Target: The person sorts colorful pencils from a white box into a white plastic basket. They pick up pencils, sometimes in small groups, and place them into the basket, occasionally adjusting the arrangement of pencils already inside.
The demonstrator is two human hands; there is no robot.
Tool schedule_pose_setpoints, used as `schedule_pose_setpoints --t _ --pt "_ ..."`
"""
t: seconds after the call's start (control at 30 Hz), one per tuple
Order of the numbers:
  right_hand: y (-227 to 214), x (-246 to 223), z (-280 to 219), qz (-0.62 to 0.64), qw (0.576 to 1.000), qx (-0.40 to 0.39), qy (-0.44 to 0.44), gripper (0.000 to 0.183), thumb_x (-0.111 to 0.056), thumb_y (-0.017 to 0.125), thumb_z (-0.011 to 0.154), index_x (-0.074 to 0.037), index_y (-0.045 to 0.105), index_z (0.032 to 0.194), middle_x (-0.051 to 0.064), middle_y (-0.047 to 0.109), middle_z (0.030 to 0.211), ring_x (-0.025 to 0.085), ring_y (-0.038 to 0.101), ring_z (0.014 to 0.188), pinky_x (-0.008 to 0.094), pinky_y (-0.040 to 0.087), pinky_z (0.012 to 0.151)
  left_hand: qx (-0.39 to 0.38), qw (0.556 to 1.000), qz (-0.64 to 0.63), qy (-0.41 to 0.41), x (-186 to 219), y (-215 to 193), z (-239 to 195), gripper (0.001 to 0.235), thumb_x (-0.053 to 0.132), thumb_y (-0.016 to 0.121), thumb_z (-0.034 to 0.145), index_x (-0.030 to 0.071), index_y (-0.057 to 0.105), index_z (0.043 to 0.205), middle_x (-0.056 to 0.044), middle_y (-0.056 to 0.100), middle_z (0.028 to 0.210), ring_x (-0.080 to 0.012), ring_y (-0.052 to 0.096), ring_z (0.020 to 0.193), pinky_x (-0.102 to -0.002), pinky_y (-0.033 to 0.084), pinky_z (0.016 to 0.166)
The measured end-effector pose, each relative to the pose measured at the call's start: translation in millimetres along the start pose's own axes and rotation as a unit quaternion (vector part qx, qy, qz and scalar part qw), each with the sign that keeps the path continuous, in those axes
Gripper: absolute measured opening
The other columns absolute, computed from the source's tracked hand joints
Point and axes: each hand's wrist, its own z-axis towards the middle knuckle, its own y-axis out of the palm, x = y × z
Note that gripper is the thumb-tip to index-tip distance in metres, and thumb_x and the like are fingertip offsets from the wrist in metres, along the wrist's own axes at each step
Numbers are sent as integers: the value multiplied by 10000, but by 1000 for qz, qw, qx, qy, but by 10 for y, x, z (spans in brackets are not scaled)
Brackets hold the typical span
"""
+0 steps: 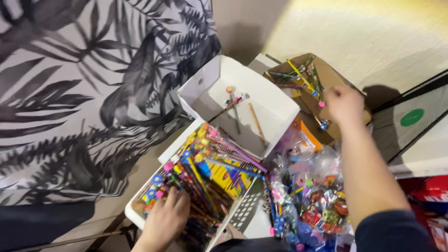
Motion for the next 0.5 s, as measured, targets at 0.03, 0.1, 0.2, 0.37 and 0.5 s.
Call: schedule_pose_setpoints --t 0.03,0.1,0.2,0.37,0.5 --pt "-5 46 149 -11 1000 -26 2 340 -358 484 932 -64 577 788 193 598 724 363 545 707 427 373 621 8 998 -28 -47 46 -33 -31 221 216 442 818 99 575 951 -100 542 954 -332 529 957 -368 422 594" --pt "75 119 311 -29 998 -63 10 366 -301 431 911 -46 468 651 210 536 668 355 479 650 421 330 594 8 994 -66 -92 141 -76 -163 352 273 458 816 92 573 1096 -93 566 1036 -339 539 1019 -428 456 798" --pt "345 266 376 -8 976 -189 104 375 -241 571 898 -74 562 1233 169 576 1193 331 558 1048 411 426 876 18 979 -87 -182 186 -200 -357 443 339 489 761 203 553 1178 -65 533 1248 -354 477 1204 -528 426 951" --pt "1140 840 345 -230 927 -295 -8 447 -248 556 811 39 510 1151 277 535 1168 425 572 1004 465 466 850 182 844 -144 -484 536 -387 -530 457 372 415 837 13 645 1002 -124 663 925 -303 626 912 -424 477 930" --pt "1094 700 235 -225 925 -300 53 283 -7 363 870 37 485 1122 268 611 1058 423 600 960 503 493 774 -46 794 -277 -539 567 277 -1651 476 418 584 649 157 697 1031 33 693 971 -72 613 635 -199 467 650"
